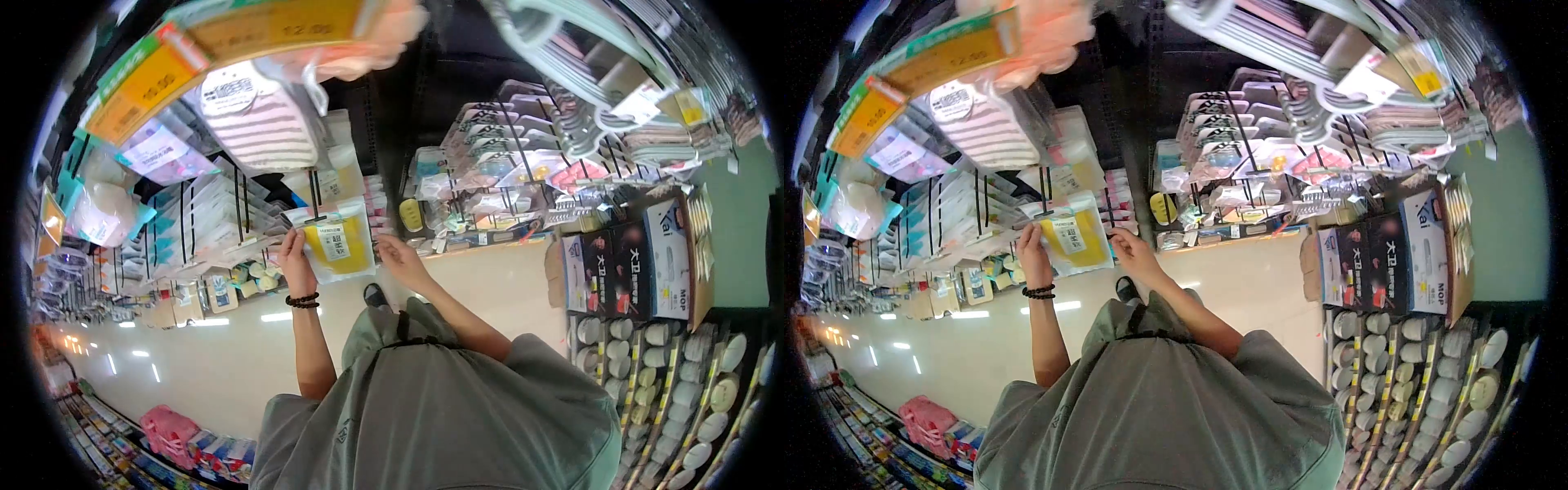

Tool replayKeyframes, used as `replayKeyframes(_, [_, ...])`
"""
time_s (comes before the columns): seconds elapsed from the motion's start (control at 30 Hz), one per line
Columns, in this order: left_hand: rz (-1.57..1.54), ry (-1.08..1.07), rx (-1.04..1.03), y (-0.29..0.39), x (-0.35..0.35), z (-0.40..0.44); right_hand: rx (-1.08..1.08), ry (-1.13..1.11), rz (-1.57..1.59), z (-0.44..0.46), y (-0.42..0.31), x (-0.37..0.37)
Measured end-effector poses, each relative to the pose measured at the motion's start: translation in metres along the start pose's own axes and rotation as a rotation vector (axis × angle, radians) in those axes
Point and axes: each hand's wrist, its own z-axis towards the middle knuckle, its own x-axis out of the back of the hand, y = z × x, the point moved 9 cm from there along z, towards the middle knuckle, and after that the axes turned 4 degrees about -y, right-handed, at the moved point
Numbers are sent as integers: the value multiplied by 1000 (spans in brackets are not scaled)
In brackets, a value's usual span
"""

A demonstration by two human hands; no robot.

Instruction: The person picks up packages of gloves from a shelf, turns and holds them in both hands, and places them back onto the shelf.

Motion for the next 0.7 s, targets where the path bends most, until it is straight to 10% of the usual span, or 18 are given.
replayKeyframes(0.5, [107, -23, -50, -4, -12, -31, -117, 23, 82, -25, 22, 37])
replayKeyframes(0.7, [109, -30, -22, 1, -4, -32, 249, 203, -51, 8, -43, 22])
